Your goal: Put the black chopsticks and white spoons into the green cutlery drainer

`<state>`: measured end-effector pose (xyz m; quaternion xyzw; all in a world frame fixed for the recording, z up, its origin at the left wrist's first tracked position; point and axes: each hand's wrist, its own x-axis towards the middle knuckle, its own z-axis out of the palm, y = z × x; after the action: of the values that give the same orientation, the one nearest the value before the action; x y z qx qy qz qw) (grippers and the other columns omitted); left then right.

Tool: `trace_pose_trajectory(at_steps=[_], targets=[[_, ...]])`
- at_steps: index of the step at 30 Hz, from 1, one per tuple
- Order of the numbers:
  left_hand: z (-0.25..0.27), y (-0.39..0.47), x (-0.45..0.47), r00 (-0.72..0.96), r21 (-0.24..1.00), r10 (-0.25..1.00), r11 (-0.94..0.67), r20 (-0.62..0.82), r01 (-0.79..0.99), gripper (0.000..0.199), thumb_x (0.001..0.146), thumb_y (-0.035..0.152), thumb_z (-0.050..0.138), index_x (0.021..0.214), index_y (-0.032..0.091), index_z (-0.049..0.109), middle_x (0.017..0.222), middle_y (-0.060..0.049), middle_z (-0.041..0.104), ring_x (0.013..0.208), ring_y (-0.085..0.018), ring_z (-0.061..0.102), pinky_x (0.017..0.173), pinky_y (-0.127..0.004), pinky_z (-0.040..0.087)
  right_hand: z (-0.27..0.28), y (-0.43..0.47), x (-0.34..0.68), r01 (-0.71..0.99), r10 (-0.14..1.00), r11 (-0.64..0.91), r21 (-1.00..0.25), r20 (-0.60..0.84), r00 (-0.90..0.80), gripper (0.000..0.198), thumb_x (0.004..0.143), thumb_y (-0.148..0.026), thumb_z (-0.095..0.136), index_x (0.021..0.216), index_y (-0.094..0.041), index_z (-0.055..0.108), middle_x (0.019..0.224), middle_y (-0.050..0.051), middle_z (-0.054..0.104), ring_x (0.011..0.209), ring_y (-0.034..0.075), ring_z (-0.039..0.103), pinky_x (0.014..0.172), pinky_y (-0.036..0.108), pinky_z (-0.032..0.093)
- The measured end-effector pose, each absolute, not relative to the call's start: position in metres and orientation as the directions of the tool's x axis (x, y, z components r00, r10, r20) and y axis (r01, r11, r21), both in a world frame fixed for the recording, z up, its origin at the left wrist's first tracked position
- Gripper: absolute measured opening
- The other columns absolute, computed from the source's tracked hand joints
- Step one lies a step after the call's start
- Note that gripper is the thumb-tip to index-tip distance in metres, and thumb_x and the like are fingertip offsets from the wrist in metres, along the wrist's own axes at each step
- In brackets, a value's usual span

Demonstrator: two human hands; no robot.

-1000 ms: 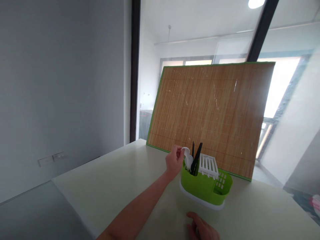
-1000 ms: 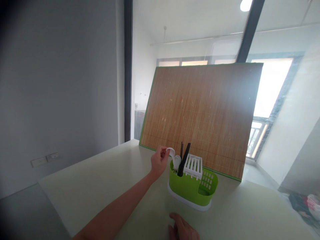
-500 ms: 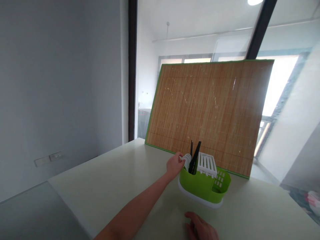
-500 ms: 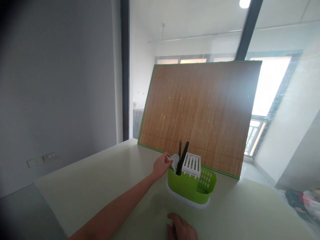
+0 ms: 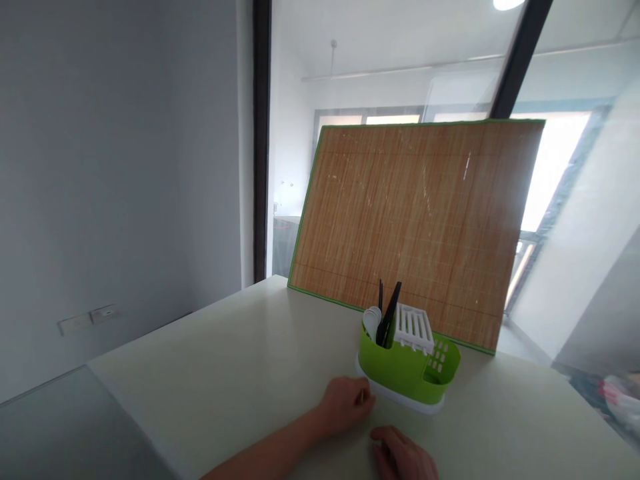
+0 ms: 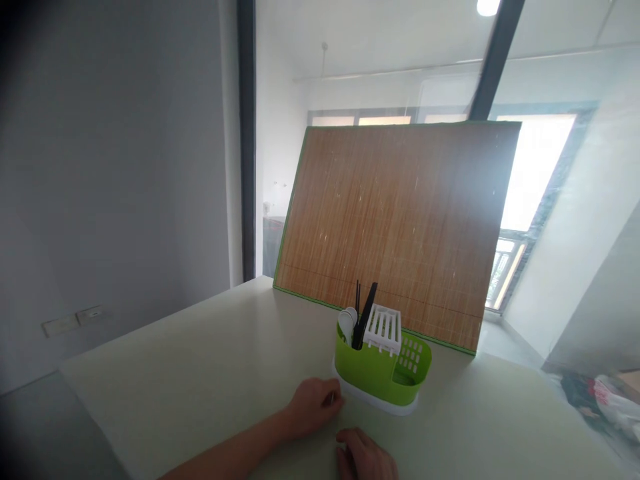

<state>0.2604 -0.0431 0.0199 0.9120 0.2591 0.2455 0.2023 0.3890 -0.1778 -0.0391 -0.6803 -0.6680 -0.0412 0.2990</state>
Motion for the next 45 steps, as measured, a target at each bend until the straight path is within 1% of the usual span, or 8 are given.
trace_pose_trajectory(at_steps=[4,10,14,16,19,23,32,45], targets=[[0.008,-0.049,0.258,0.857,0.308,0.462,-0.869,0.228,0.387,0.014,0.078,0.031,0.051,0.076,0.021,0.061,0.073,0.000,0.067,0.068,-0.017,0.059,0.061,-0.025,0.035,-0.033,-0.179,0.387,0.941,0.904,0.071,-0.331,0.420,0.080,0.020,0.087,-0.031,0.038,0.087,-0.029,0.058,0.076,-0.004,0.065,0.062,0.013,0.063,0.055,0.020,0.043],[0.008,-0.044,0.261,0.863,0.284,0.456,-0.876,0.217,0.391,0.018,0.079,0.032,0.049,0.076,0.021,0.062,0.075,-0.001,0.068,0.071,-0.018,0.061,0.063,-0.025,0.036,-0.018,-0.183,0.397,0.932,0.852,0.033,-0.361,0.497,0.162,0.024,0.089,-0.030,0.035,0.097,-0.028,0.057,0.083,-0.001,0.067,0.070,0.014,0.064,0.063,0.022,0.047],[0.005,-0.043,0.261,0.868,0.277,0.452,-0.877,0.204,0.391,0.020,0.080,0.033,0.047,0.074,0.021,0.062,0.074,-0.001,0.068,0.071,-0.019,0.061,0.065,-0.026,0.037,0.012,-0.192,0.424,0.930,0.743,-0.194,-0.313,0.572,0.347,0.031,0.092,-0.037,0.031,0.116,-0.026,0.048,0.091,0.003,0.067,0.076,0.018,0.065,0.063,0.026,0.046],[0.004,-0.042,0.261,0.867,0.266,0.452,-0.880,0.209,0.394,0.021,0.080,0.032,0.046,0.074,0.021,0.062,0.073,-0.002,0.067,0.071,-0.019,0.062,0.064,-0.026,0.037,0.028,-0.196,0.439,0.871,0.693,-0.384,-0.305,0.529,0.491,0.036,0.092,-0.039,0.029,0.123,-0.025,0.041,0.089,0.002,0.067,0.072,0.020,0.065,0.055,0.028,0.043],[0.004,-0.042,0.261,0.865,0.248,0.448,-0.885,0.226,0.394,0.021,0.080,0.033,0.046,0.073,0.021,0.062,0.071,-0.001,0.067,0.070,-0.019,0.062,0.063,-0.026,0.036,0.043,-0.199,0.454,0.823,0.697,-0.499,-0.270,0.440,0.567,0.038,0.092,-0.040,0.029,0.127,-0.025,0.034,0.083,-0.002,0.066,0.066,0.019,0.065,0.050,0.026,0.039],[0.002,-0.040,0.262,0.865,0.243,0.446,-0.887,0.229,0.393,0.021,0.080,0.034,0.047,0.072,0.021,0.062,0.071,-0.001,0.067,0.069,-0.018,0.061,0.062,-0.026,0.036,0.044,-0.194,0.461,0.842,0.752,-0.503,-0.194,0.381,0.537,0.031,0.093,-0.038,0.030,0.118,-0.025,0.041,0.084,-0.002,0.066,0.068,0.018,0.065,0.048,0.024,0.036],[0.004,-0.040,0.261,0.859,0.267,0.475,-0.868,0.193,0.420,0.023,0.080,0.036,0.046,0.074,0.021,0.063,0.072,-0.001,0.067,0.071,-0.018,0.061,0.065,-0.026,0.037,0.050,-0.185,0.464,0.867,0.767,-0.498,-0.021,0.457,0.451,0.022,0.093,-0.039,0.037,0.094,-0.023,0.052,0.085,0.001,0.067,0.069,0.018,0.064,0.047,0.024,0.035],[0.005,-0.039,0.260,0.860,0.318,0.465,-0.864,0.209,0.390,0.022,0.081,0.037,0.047,0.075,0.021,0.062,0.072,-0.001,0.065,0.070,-0.017,0.058,0.066,-0.027,0.036,0.050,-0.237,0.570,0.831,0.756,-0.545,-0.112,0.363,0.544,0.033,0.090,-0.045,0.033,0.098,-0.023,0.055,0.094,0.007,0.065,0.078,0.020,0.064,0.047,0.024,0.040]])
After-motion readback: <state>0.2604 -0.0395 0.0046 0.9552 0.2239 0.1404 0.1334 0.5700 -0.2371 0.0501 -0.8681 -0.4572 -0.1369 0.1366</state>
